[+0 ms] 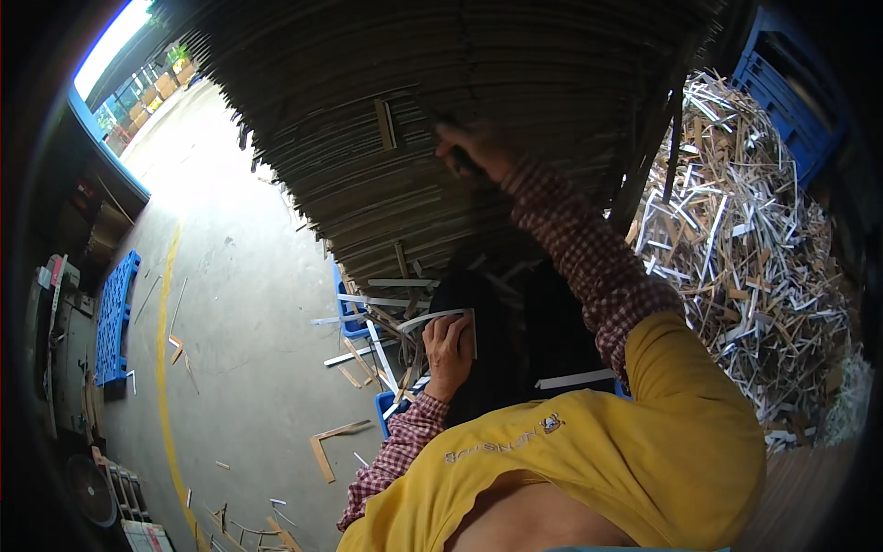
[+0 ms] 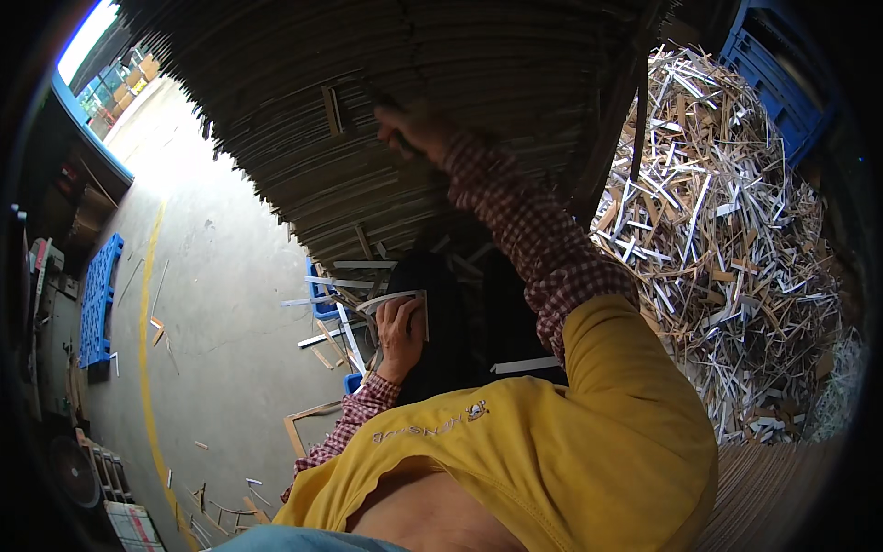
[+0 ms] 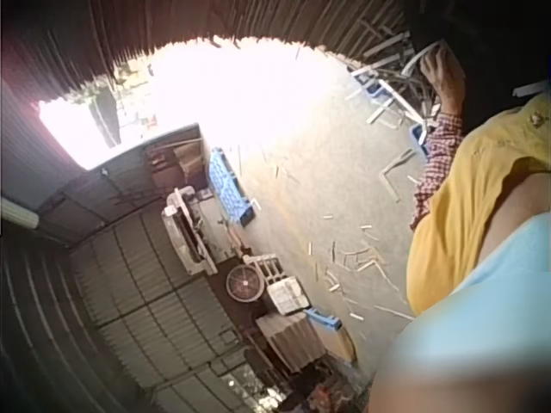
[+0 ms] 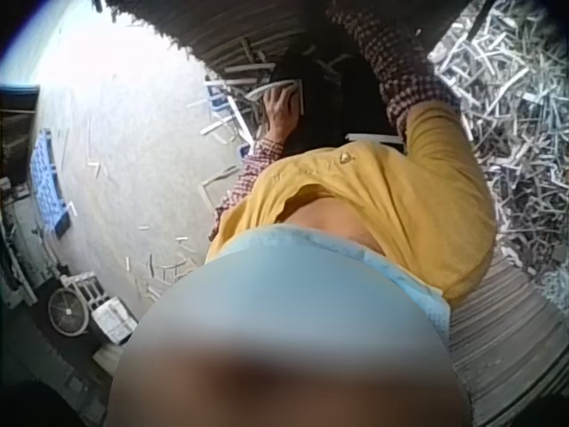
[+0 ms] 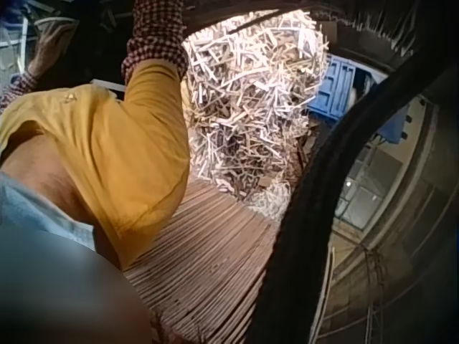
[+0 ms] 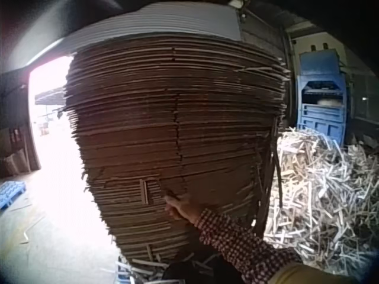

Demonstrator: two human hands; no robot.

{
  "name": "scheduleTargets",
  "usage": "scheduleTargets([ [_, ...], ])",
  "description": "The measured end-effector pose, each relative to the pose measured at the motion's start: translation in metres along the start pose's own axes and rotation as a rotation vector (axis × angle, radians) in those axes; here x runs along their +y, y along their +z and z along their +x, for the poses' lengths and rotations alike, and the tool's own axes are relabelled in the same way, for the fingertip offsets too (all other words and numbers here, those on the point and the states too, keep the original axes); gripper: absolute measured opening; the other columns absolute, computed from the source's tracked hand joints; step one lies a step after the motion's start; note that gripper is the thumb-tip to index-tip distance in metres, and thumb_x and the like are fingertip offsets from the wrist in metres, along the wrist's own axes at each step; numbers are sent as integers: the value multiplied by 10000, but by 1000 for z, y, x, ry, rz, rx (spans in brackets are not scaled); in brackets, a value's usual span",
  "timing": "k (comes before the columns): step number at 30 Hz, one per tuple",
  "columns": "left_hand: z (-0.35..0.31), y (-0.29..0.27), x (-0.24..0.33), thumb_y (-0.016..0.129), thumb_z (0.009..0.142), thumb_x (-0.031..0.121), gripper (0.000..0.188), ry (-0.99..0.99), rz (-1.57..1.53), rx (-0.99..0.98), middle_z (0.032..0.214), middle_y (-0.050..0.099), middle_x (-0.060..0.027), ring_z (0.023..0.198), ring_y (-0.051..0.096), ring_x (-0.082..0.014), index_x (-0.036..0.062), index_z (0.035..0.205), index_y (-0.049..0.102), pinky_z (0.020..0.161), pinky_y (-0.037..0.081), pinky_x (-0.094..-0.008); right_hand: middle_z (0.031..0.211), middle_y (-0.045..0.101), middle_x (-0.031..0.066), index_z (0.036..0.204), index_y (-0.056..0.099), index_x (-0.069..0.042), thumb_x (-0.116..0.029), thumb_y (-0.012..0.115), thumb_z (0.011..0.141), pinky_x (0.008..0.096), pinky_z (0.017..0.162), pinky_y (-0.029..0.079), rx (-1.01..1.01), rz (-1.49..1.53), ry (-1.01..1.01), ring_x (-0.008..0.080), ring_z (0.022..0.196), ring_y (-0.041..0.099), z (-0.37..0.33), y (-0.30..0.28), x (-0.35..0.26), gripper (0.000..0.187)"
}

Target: Trimming the edges of a stack of cardboard sheets using a cutter tool.

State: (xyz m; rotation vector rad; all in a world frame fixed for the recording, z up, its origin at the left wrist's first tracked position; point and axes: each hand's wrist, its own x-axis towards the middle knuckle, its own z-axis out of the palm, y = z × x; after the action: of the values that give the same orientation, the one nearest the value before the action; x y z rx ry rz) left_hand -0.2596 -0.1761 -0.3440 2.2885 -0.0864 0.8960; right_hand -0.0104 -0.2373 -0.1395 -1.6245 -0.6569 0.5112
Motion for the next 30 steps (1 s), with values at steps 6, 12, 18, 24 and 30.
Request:
scheduleTargets([
  [6, 0, -3, -5, 546, 737, 71, 220, -5, 30, 8, 915, 524, -99, 891, 478, -295, 79, 957, 562, 791, 362, -400, 737, 593, 83, 1005, 561, -41, -388, 547, 802, 351, 634, 457, 209, -1049, -1123, 189, 680, 565, -78, 88, 46, 402],
  [12, 1, -2, 0, 554, 734, 61, 223, 2, -6, -13, 910, 528, -98, 882, 481, -294, 71, 957, 561, 788, 366, -394, 595, 533, 52, 822, 636, -30, -492, 529, 781, 330, 532, 398, -81, -520, 16, 157, 526, 498, -8, 8, 21, 476],
  [18, 1, -2, -2, 555, 734, 62, 223, -19, 0, 3, 921, 528, -98, 892, 478, -297, 68, 957, 562, 791, 367, -395, 584, 529, 37, 870, 622, -49, -384, 532, 814, 287, 534, 417, 42, -227, -95, 124, 548, 513, 12, 3, -2, 351],
  [24, 1, -6, -1, 556, 726, 59, 231, -17, 13, -9, 929, 525, -101, 905, 475, -299, 67, 956, 561, 793, 366, -399, 726, 586, 64, 989, 580, -55, -381, 526, 822, 321, 627, 456, -65, -531, -656, 152, 668, 572, -49, 83, 77, 370],
  [30, 2, -3, 1, 556, 729, 55, 227, 13, 2, -13, 927, 524, -101, 907, 473, -296, 60, 957, 557, 796, 363, -398, 735, 598, 50, 942, 607, -36, -416, 521, 817, 297, 657, 452, -13, -465, -149, 143, 672, 569, 7, 5, 20, 410],
])
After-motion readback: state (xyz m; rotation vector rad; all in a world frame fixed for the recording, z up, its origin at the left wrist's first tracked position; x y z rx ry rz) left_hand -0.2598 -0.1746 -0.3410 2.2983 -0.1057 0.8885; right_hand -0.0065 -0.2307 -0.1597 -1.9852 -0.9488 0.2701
